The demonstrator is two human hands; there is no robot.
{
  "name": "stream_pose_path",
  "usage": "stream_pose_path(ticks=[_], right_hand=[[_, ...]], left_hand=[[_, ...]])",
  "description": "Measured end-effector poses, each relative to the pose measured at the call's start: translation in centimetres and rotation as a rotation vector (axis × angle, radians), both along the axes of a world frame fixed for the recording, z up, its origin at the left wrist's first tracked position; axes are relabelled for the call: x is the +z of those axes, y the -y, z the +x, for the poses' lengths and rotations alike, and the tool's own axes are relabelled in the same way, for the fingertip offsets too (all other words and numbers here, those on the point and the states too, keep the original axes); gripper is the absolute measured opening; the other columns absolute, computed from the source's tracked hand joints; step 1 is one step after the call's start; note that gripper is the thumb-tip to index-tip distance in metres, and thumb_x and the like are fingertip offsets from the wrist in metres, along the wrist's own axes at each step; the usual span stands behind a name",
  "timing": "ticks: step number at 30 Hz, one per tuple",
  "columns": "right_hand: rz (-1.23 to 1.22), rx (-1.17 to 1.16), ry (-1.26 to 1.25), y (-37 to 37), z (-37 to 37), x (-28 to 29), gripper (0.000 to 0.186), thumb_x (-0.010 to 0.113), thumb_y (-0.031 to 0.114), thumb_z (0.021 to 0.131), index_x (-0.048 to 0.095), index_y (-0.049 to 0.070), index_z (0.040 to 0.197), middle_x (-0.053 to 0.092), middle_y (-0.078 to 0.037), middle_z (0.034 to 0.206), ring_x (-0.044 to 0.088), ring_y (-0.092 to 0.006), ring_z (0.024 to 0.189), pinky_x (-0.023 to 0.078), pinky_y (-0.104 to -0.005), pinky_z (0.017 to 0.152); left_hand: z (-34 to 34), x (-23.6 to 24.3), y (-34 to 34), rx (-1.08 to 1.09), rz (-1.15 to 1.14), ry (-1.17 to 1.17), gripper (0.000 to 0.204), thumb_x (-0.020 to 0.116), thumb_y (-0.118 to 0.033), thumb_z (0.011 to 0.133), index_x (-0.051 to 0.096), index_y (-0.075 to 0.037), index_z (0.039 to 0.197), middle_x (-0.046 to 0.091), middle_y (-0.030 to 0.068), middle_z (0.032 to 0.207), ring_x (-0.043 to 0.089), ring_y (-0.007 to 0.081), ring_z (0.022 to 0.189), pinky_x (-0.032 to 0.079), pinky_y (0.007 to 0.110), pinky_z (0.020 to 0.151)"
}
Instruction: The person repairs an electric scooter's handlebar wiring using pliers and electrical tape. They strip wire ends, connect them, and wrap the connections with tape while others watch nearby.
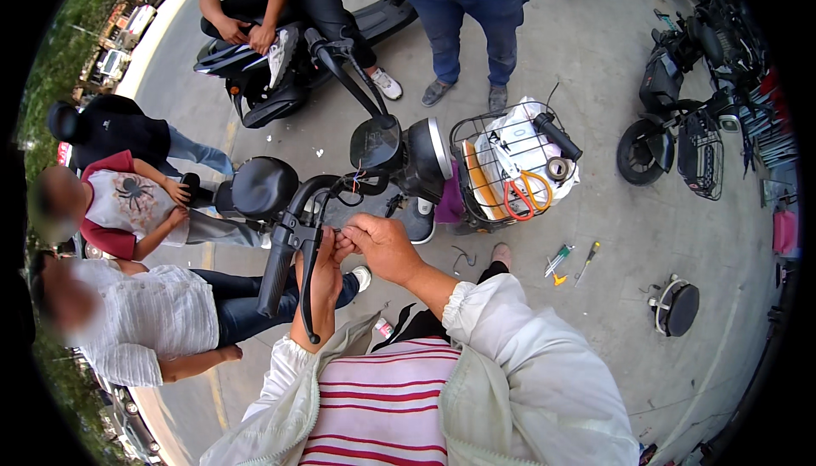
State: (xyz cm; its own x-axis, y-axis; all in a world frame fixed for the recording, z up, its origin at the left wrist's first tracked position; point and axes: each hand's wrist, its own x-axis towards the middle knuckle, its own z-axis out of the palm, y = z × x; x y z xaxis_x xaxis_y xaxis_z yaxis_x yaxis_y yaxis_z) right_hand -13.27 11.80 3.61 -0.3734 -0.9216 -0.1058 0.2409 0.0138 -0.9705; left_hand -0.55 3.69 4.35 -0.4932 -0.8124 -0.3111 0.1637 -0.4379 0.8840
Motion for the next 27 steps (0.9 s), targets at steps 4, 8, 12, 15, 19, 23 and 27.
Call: stream_pose_path(ticks=[4, 8, 12, 15, 19, 23, 27], right_hand=[[-0.026, -0.138, 0.493, -0.7, 0.5, -2.2, 0.019, 0.055, 0.015, 0.097, 0.064, -0.002, 0.099, 0.068, -0.009, 0.093, 0.065, -0.0126, 0.081, 0.054, -0.0276, 0.072], [0.219, 0.053, 0.428, -3.9, -1.8, -5.2, 0.022, 0.059, 0.018, 0.095, 0.064, -0.002, 0.105, 0.068, -0.013, 0.094, 0.066, -0.0174, 0.084, 0.054, -0.0306, 0.074], [0.200, 0.249, -0.538, -5.0, -2.1, -3.5, 0.039, 0.069, 0.023, 0.085, 0.062, 0.001, 0.116, 0.067, -0.021, 0.094, 0.066, -0.0288, 0.092, 0.052, -0.0362, 0.080], [0.128, -0.013, -0.186, -1.7, -0.7, -0.5, 0.036, 0.068, 0.020, 0.085, 0.062, -0.001, 0.114, 0.068, -0.019, 0.094, 0.067, -0.0283, 0.090, 0.052, -0.0353, 0.078], [0.215, -0.064, 0.111, 1.1, 0.4, 0.3, 0.026, 0.065, 0.015, 0.088, 0.062, -0.001, 0.108, 0.069, -0.011, 0.094, 0.067, -0.0191, 0.085, 0.052, -0.0308, 0.073], [0.128, -0.123, 0.504, 1.2, 1.4, 0.2, 0.013, 0.062, 0.010, 0.090, 0.063, 0.001, 0.099, 0.067, -0.005, 0.092, 0.063, -0.0105, 0.081, 0.050, -0.0249, 0.070], [0.007, -0.189, 0.727, 1.0, 2.3, -0.6, 0.011, 0.060, 0.008, 0.092, 0.062, 0.002, 0.101, 0.064, -0.005, 0.091, 0.061, -0.0125, 0.083, 0.051, -0.0275, 0.074]], left_hand=[[0.2, -0.2, 0.1, 0.005, 0.050, -0.020, 0.015, 0.059, -0.008, 0.094, 0.062, 0.005, 0.099, 0.067, 0.0175, 0.095, 0.069, 0.0242, 0.087, 0.059, 0.034, 0.079], [0.2, -0.5, 0.4, 0.056, 0.125, -0.083, 0.015, 0.059, -0.010, 0.095, 0.061, 0.004, 0.101, 0.067, 0.0150, 0.094, 0.069, 0.0230, 0.085, 0.060, 0.032, 0.074], [0.5, -0.8, 0.4, 0.046, 0.152, -0.127, 0.015, 0.061, -0.010, 0.094, 0.061, 0.002, 0.102, 0.067, 0.0129, 0.093, 0.069, 0.0214, 0.088, 0.061, 0.034, 0.074], [0.2, -0.6, 0.3, 0.014, 0.145, -0.124, 0.014, 0.062, -0.011, 0.094, 0.062, 0.001, 0.101, 0.067, 0.0121, 0.093, 0.069, 0.0200, 0.088, 0.060, 0.031, 0.073], [0.5, -0.5, 0.7, 0.003, 0.131, -0.094, 0.013, 0.064, -0.010, 0.093, 0.064, 0.000, 0.100, 0.067, 0.0101, 0.093, 0.067, 0.0161, 0.084, 0.056, 0.026, 0.070], [0.8, -0.6, 1.0, 0.019, 0.085, -0.060, 0.012, 0.064, -0.009, 0.092, 0.065, -0.001, 0.100, 0.067, 0.0081, 0.092, 0.064, 0.0140, 0.081, 0.053, 0.024, 0.071], [0.8, -1.1, 0.9, 0.004, 0.032, -0.049, 0.012, 0.065, -0.008, 0.091, 0.065, -0.001, 0.100, 0.066, 0.0066, 0.093, 0.064, 0.0138, 0.082, 0.052, 0.024, 0.072]])
